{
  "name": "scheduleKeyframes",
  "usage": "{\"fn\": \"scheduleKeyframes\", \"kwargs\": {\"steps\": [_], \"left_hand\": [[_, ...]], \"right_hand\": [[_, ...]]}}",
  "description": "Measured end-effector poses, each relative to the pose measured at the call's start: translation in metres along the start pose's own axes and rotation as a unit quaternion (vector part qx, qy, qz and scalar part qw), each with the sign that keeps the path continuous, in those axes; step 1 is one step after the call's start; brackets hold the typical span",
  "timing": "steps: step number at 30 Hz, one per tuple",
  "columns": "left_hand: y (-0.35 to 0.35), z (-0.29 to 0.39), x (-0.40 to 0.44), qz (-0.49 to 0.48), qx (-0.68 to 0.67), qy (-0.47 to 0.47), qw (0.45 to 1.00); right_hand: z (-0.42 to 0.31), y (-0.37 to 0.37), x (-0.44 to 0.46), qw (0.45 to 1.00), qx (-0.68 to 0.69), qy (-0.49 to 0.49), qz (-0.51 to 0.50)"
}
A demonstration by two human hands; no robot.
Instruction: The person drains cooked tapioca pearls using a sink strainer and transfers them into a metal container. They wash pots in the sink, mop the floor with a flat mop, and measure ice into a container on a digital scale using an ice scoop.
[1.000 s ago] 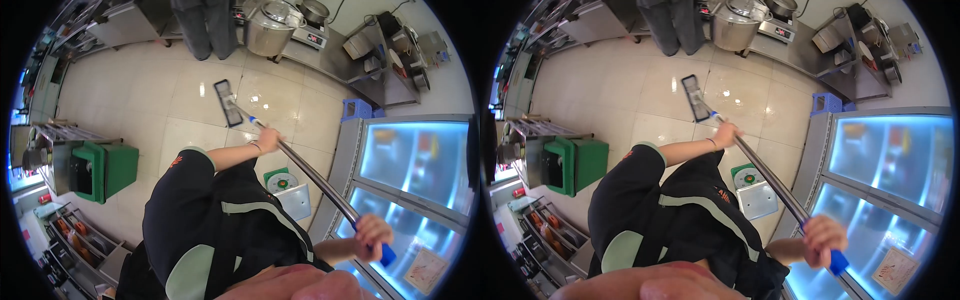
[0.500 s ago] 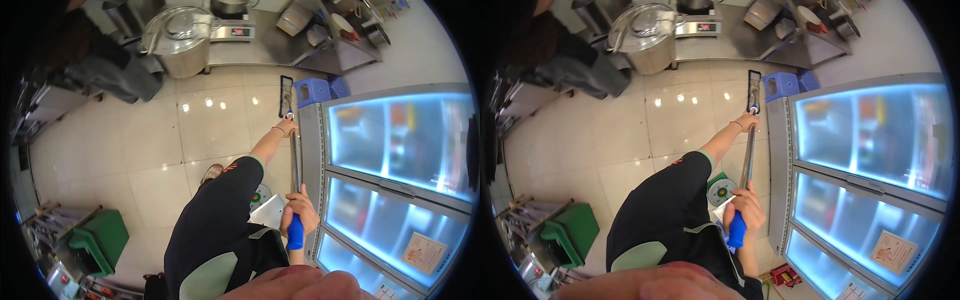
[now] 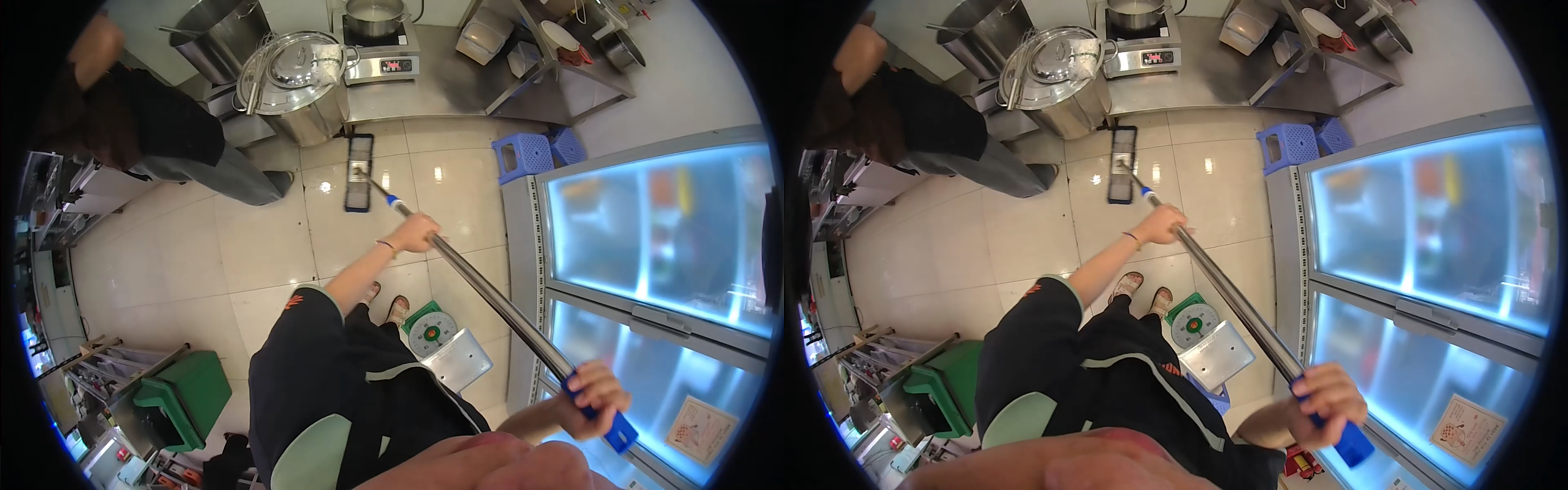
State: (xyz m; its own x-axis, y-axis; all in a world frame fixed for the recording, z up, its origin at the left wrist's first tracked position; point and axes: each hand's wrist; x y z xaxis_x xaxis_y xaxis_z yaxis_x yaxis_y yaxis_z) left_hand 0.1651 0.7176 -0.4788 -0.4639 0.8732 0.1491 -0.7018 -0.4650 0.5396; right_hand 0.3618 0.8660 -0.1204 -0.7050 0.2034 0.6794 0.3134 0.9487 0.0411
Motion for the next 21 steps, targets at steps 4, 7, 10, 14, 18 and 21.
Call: {"fn": "scheduleKeyframes", "kwargs": {"steps": [4,7,10,14,18,21], "left_hand": [[0.015,-0.022,-0.01,-0.075,0.057,0.028,0.995],[-0.005,-0.015,0.009,-0.075,0.082,0.027,0.993],[-0.025,-0.019,0.034,-0.1,0.104,-0.006,0.99],[-0.022,-0.036,0.073,-0.069,0.082,0.015,0.994],[-0.016,-0.084,0.095,0.032,0.115,0.028,0.992],[-0.027,-0.087,0.095,0.088,0.072,0.029,0.993]], "right_hand": [[0.027,0.008,-0.01,0.993,0.106,-0.031,0.038],[0.023,0.037,-0.012,0.99,0.126,-0.063,0.011],[0.007,0.045,-0.007,0.992,0.124,-0.029,-0.024],[0.021,0.03,-0.016,0.988,0.094,0.003,-0.122],[0.055,-0.013,-0.039,0.976,0.051,-0.023,-0.21],[0.056,-0.02,-0.039,0.959,0.067,-0.045,-0.273]]}}
Point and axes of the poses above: each hand's wrist, its own x-axis towards the middle knuckle, its own y-axis out of the back of the hand, z = x × y, and after that the axes turned 15 degrees about -z, right-handed
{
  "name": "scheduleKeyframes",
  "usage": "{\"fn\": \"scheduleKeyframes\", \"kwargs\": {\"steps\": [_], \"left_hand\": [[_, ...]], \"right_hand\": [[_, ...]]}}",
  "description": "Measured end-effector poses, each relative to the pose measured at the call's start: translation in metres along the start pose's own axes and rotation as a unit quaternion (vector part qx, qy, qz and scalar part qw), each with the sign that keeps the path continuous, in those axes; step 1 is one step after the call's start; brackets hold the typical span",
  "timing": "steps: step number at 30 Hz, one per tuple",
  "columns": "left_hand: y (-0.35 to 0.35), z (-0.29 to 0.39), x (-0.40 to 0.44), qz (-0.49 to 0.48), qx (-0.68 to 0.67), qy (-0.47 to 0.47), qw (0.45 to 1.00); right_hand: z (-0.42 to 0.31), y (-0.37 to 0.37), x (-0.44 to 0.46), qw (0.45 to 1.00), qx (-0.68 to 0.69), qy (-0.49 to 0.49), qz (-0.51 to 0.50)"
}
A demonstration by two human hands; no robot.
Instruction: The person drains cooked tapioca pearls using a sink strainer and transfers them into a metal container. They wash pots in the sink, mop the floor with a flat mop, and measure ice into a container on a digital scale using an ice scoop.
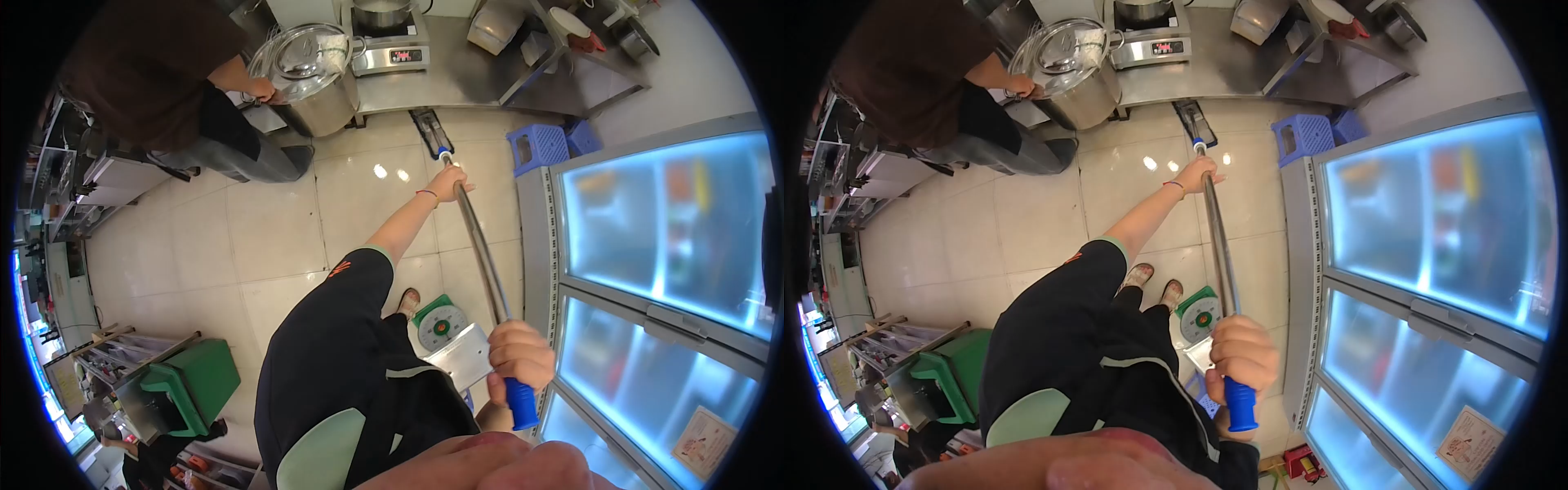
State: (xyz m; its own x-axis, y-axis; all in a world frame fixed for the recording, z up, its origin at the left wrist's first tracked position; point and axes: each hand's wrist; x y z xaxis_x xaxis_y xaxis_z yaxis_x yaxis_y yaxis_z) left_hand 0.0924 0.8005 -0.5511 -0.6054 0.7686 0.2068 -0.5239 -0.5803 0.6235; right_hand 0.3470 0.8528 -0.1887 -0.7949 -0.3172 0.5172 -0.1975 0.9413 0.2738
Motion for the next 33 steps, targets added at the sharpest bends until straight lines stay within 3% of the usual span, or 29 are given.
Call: {"fn": "scheduleKeyframes", "kwargs": {"steps": [4,5,6,8,10,14,18,24,30,33], "left_hand": [[0.022,0.061,-0.013,0.025,-0.034,0.02,0.999],[0.022,0.076,-0.02,0.013,-0.035,0.027,0.999],[0.021,0.089,-0.03,0.002,-0.037,0.033,0.999],[0.016,0.116,-0.053,0.031,-0.053,0.008,0.998],[0.022,0.148,-0.079,0.064,-0.06,-0.016,0.996],[0.03,0.166,-0.128,0.035,-0.054,-0.01,0.998],[0.041,0.158,-0.152,0.028,-0.088,0.008,0.996],[0.071,0.117,-0.162,0.023,-0.017,0.023,0.999],[0.08,0.066,-0.144,-0.038,0.036,0.135,0.989],[0.059,0.077,-0.136,-0.069,0.036,0.095,0.992]], "right_hand": [[-0.043,0.021,0.021,1.0,-0.015,0.025,0.005],[-0.064,0.026,0.018,0.998,-0.028,0.011,0.055],[-0.079,0.057,0.029,0.996,-0.037,0.047,-0.071],[-0.098,0.076,0.035,0.987,-0.019,0.14,-0.071],[-0.127,0.08,0.041,0.991,0.031,0.111,-0.067],[-0.149,0.067,0.042,0.991,0.065,0.112,-0.033],[-0.149,0.054,0.041,0.987,0.093,0.123,-0.046],[-0.113,0.039,0.047,0.978,0.11,0.156,-0.081],[-0.055,0.022,0.035,0.982,0.148,0.117,0.012],[-0.066,0.03,0.008,0.984,0.149,0.065,0.07]]}}
Point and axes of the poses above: each hand's wrist, its own x-axis towards the middle knuckle, its own y-axis out of the back of the hand, z = x × y, and after that the axes turned 15 degrees about -z, right-handed
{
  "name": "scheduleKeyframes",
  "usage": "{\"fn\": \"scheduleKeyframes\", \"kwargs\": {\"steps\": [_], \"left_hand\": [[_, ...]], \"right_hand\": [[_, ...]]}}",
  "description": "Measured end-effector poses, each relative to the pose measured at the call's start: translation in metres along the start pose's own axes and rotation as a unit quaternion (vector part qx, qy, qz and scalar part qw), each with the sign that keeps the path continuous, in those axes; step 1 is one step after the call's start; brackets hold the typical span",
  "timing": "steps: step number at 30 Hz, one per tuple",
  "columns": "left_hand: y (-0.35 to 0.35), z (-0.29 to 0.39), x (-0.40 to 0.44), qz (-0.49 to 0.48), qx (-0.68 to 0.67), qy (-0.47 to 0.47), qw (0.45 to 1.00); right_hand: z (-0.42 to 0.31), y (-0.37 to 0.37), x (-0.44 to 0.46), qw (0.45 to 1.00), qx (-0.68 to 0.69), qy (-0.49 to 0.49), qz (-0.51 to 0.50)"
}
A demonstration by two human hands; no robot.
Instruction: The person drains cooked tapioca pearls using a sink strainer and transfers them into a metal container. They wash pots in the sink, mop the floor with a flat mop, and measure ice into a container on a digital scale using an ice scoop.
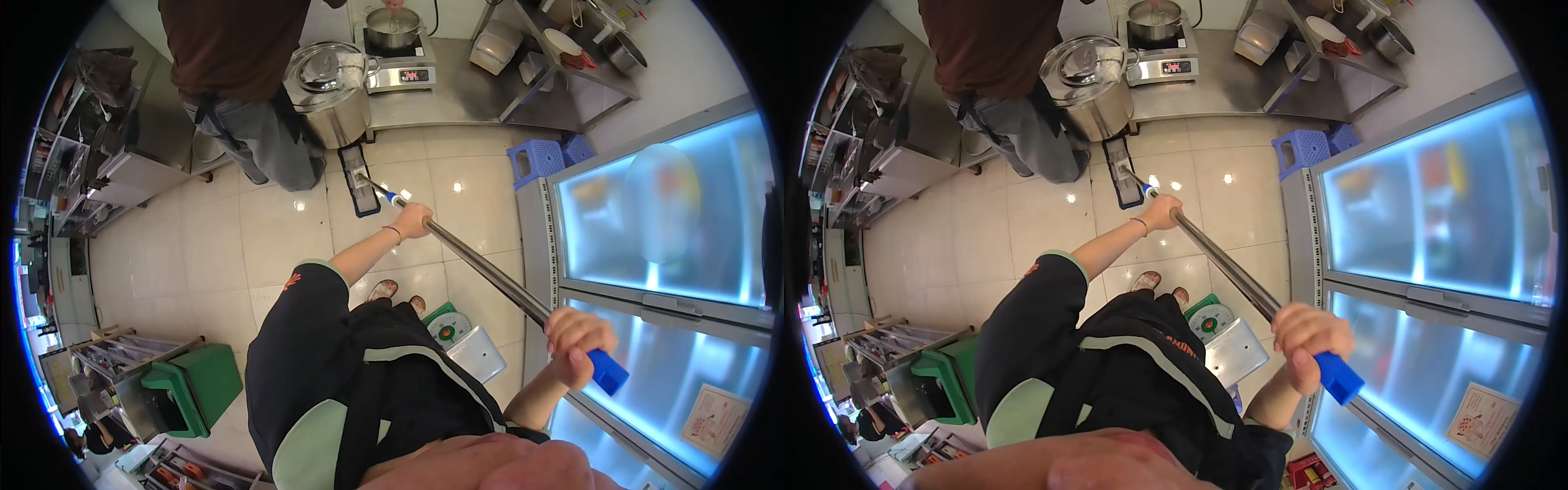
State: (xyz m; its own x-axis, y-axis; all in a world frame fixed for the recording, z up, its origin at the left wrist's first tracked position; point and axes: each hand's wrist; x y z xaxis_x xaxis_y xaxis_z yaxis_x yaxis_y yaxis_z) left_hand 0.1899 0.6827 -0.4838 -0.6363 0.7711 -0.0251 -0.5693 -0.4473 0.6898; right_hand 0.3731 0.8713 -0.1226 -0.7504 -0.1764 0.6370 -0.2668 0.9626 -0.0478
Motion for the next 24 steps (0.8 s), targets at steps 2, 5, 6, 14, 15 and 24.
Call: {"fn": "scheduleKeyframes", "kwargs": {"steps": [2,5,6,14,15,24], "left_hand": [[-0.016,0.019,0.008,-0.047,0.013,-0.015,0.999],[-0.051,0.063,0.041,-0.107,0.037,-0.034,0.993],[-0.059,0.082,0.056,-0.112,0.055,-0.05,0.991],[-0.074,0.094,0.131,-0.069,-0.015,0.333,0.94],[-0.08,0.092,0.123,-0.09,-0.031,0.31,0.946],[-0.109,0.1,0.042,-0.092,-0.036,0.139,0.985]], "right_hand": [[-0.023,0.004,-0.014,0.999,-0.022,-0.011,0.027],[-0.069,0.005,-0.017,0.996,-0.085,-0.019,0.021],[-0.073,0.003,-0.021,0.994,-0.108,-0.022,0.021],[0.068,-0.02,-0.041,0.935,-0.326,-0.063,-0.125],[0.09,-0.009,-0.046,0.93,-0.335,-0.076,-0.129],[0.089,0.039,-0.095,0.938,-0.343,-0.016,0.052]]}}
Point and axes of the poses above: each hand's wrist, its own x-axis towards the middle knuckle, its own y-axis out of the back of the hand, z = x × y, and after that the axes turned 15 degrees about -z, right-handed
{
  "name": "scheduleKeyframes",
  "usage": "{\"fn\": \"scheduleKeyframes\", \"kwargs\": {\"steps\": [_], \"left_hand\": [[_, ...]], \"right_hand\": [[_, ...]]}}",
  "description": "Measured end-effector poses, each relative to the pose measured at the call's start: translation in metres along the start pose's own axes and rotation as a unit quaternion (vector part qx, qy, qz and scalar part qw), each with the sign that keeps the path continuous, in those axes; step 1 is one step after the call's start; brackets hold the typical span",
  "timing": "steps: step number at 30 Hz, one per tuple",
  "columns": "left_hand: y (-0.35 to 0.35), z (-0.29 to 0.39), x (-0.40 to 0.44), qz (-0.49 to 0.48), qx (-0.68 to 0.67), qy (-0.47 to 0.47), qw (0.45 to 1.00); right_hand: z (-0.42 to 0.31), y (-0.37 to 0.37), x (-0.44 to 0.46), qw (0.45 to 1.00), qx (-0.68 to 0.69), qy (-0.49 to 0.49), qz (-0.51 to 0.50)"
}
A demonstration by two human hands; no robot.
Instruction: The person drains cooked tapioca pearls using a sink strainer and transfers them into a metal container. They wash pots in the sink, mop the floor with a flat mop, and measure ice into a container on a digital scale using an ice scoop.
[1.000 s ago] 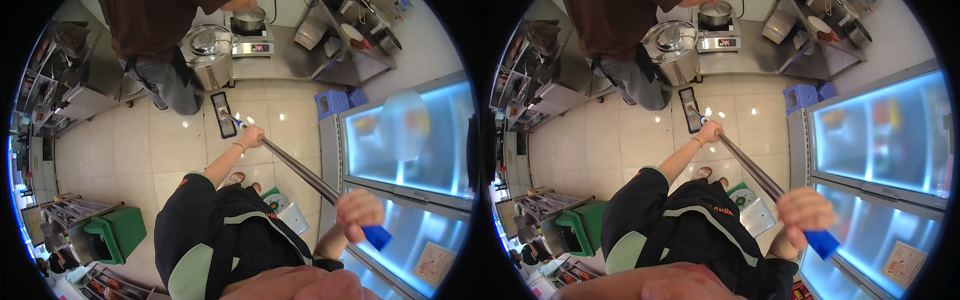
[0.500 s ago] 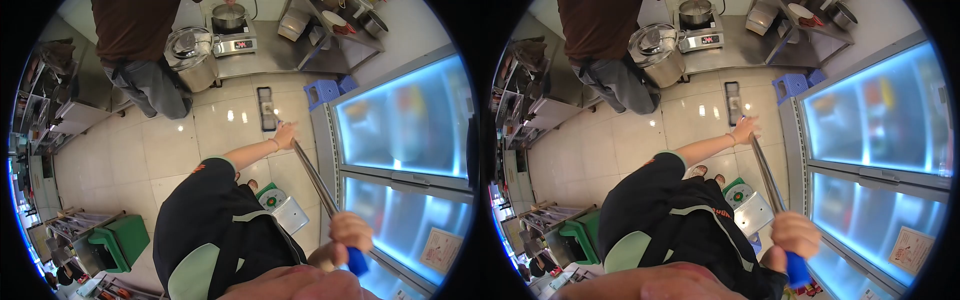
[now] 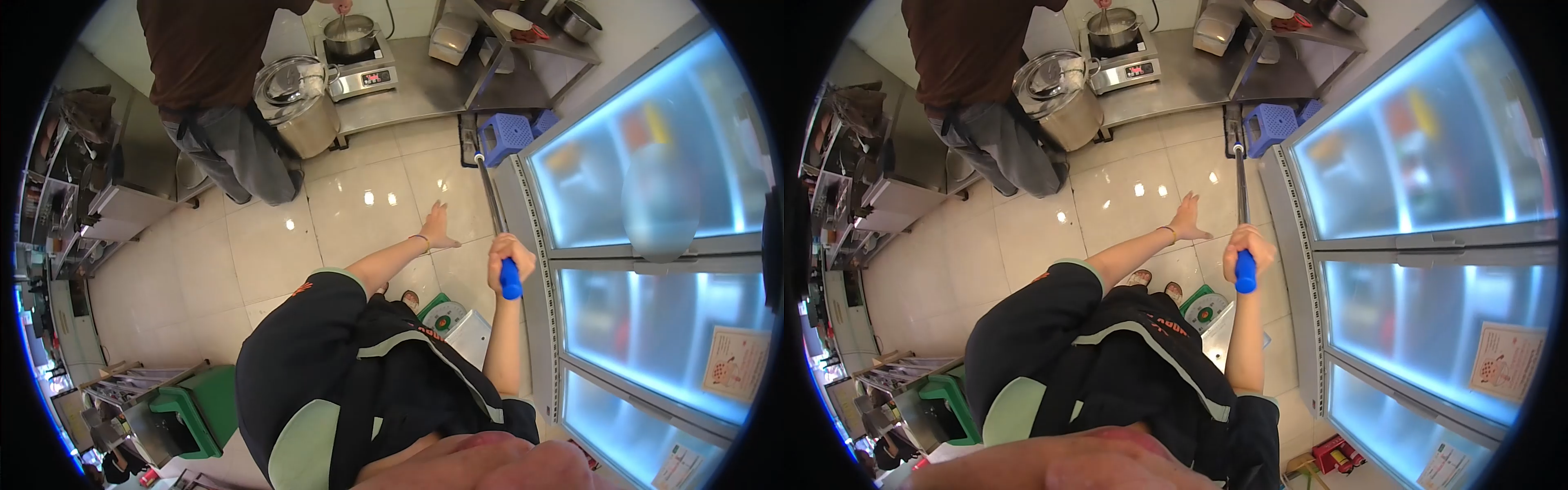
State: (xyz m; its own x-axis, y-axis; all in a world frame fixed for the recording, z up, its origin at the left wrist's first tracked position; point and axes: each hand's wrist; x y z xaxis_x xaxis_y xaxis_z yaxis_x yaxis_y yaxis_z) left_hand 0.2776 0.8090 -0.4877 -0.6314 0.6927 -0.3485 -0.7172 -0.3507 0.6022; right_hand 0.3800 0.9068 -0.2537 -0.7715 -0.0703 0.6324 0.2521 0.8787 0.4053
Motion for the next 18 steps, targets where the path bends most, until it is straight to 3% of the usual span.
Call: {"fn": "scheduleKeyframes", "kwargs": {"steps": [2,5,8,11,18], "left_hand": [[-0.001,0.025,0.011,0.088,-0.005,-0.138,0.986],[0.002,0.073,0.019,0.129,-0.082,-0.294,0.944],[-0.02,0.063,0.031,-0.051,0.042,-0.28,0.958],[-0.012,0.114,-0.021,-0.034,0.006,-0.284,0.958],[-0.012,0.105,-0.092,-0.015,-0.035,-0.257,0.966]], "right_hand": [[-0.037,0.011,-0.003,0.999,0.005,-0.011,0.034],[-0.122,0.018,0.001,0.997,0.05,-0.051,0.038],[-0.182,0.037,-0.001,0.991,0.099,-0.073,0.045],[-0.206,0.07,-0.003,0.984,0.098,-0.083,0.122],[-0.225,0.122,0.016,0.984,0.178,-0.017,0.016]]}}
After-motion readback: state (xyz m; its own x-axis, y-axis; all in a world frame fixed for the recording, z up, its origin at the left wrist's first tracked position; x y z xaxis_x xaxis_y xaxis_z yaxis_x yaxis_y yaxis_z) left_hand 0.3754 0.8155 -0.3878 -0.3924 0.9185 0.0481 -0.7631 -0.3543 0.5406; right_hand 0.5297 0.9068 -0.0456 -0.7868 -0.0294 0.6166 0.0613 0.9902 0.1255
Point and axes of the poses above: each hand's wrist, its own x-axis towards the middle knuckle, its own y-axis out of the back of the hand, z = x × y, and after that the axes turned 15 degrees about -z, right-handed
